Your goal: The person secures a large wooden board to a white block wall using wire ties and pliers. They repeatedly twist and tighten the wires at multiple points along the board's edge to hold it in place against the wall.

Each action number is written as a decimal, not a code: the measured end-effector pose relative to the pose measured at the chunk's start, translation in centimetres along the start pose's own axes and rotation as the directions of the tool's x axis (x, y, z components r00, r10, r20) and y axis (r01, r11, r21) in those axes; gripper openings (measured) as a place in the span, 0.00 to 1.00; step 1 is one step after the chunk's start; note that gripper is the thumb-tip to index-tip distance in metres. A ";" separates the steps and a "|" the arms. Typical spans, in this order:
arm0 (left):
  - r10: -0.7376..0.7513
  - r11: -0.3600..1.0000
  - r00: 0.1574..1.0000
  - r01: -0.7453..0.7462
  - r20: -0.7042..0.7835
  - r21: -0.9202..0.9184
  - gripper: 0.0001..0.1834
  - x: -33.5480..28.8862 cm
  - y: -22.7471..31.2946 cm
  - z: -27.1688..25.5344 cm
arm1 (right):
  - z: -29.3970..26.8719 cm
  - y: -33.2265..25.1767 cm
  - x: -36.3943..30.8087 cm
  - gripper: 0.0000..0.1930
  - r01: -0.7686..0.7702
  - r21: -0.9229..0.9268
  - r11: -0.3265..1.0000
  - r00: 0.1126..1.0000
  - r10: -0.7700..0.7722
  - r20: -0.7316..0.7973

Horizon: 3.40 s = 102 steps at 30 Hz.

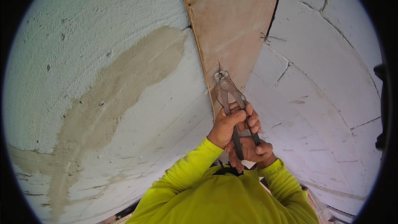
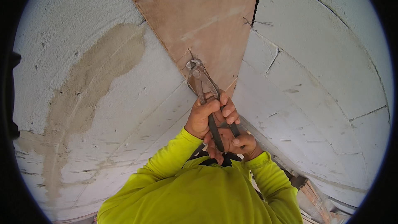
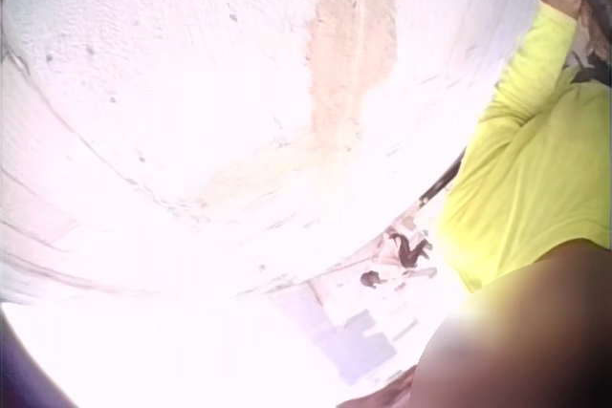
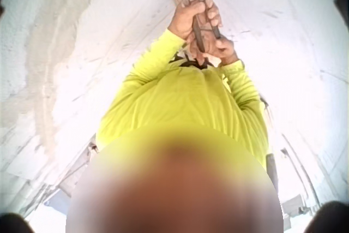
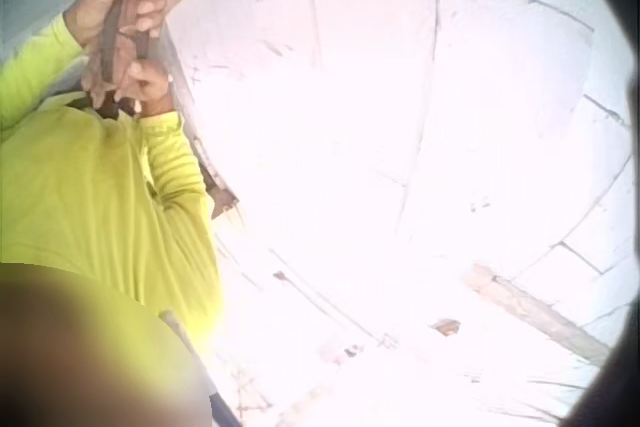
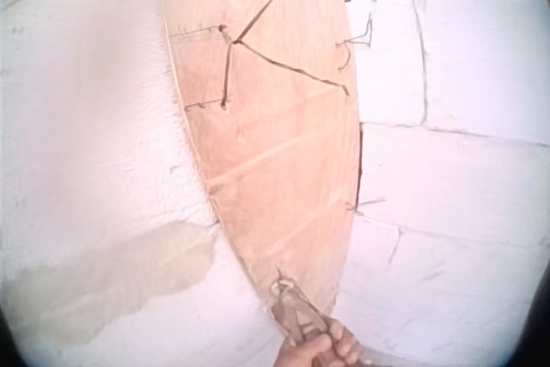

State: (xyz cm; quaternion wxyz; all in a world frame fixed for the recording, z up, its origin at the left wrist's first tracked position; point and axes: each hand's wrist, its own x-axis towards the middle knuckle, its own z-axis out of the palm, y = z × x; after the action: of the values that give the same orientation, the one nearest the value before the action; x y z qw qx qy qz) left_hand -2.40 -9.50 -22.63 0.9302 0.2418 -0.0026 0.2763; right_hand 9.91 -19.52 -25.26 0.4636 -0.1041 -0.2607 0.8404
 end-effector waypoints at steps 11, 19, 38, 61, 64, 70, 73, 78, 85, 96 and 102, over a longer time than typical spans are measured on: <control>0.430 0.903 0.856 -0.414 -0.286 0.116 0.04 5.6 -5.4 2.6 | 3.9 -2.7 -1.8 0.42 -0.612 -0.690 -0.386 0.603 -0.792 -0.092; 0.420 0.906 0.854 -0.413 -0.309 0.090 0.05 6.1 -4.9 3.0 | 2.3 -3.9 -2.4 0.25 -0.585 -0.728 -0.358 0.656 -0.736 -0.165; 0.151 0.984 0.987 -0.156 0.060 0.086 0.18 4.0 -3.6 0.7 | 6.3 -10.5 -3.7 0.19 -0.539 -0.542 0.645 0.804 0.201 -0.560; 0.454 0.843 0.886 -0.392 0.095 -0.368 0.11 8.7 -5.4 5.2 | 7.3 -5.0 -1.6 0.25 -0.856 0.011 -0.517 0.497 -0.817 0.294; 0.439 0.842 0.898 -0.406 0.013 -0.355 0.14 8.5 -5.4 5.6 | 6.6 -6.0 -2.3 0.22 -0.817 0.007 -0.577 0.560 -0.789 0.252; 0.431 0.838 0.900 -0.425 -0.063 -0.342 0.13 8.5 -5.0 6.2 | 7.8 -7.2 -2.7 0.20 -0.777 -0.169 -0.606 0.605 -0.793 0.064; 0.406 0.846 0.892 -0.450 -0.200 -0.287 0.12 9.2 -5.8 5.7 | 7.6 -7.5 -2.3 0.21 -0.751 -0.300 -0.588 0.630 -0.774 -0.060; 0.291 0.926 0.859 -0.364 -0.421 -0.103 0.11 6.9 -8.4 3.2 | 5.5 -5.9 -4.8 0.19 -0.763 -0.549 -0.341 0.616 -0.640 -0.459; -0.037 0.777 0.944 0.234 -0.328 0.584 0.16 -2.0 -13.4 -7.1 | 0.8 6.7 -9.6 0.29 -0.293 -0.376 0.879 0.696 -0.073 -0.714; -0.139 0.619 0.943 0.320 -0.301 0.717 0.07 -1.2 -13.8 -8.7 | -1.1 12.1 -12.8 0.49 0.244 -0.273 0.931 0.689 -0.364 -0.626; 0.265 0.250 0.960 -0.158 0.089 0.955 0.04 3.1 -9.4 -5.4 | 1.5 10.4 -14.6 0.50 0.190 -0.365 0.911 0.618 -0.400 -0.677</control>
State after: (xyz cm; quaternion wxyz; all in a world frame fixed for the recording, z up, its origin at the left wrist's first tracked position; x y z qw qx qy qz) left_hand 4.33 -12.35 -31.12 0.5526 0.7340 0.1725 0.3551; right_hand 9.78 -36.72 -30.50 0.6437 -0.4496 -0.1707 0.5953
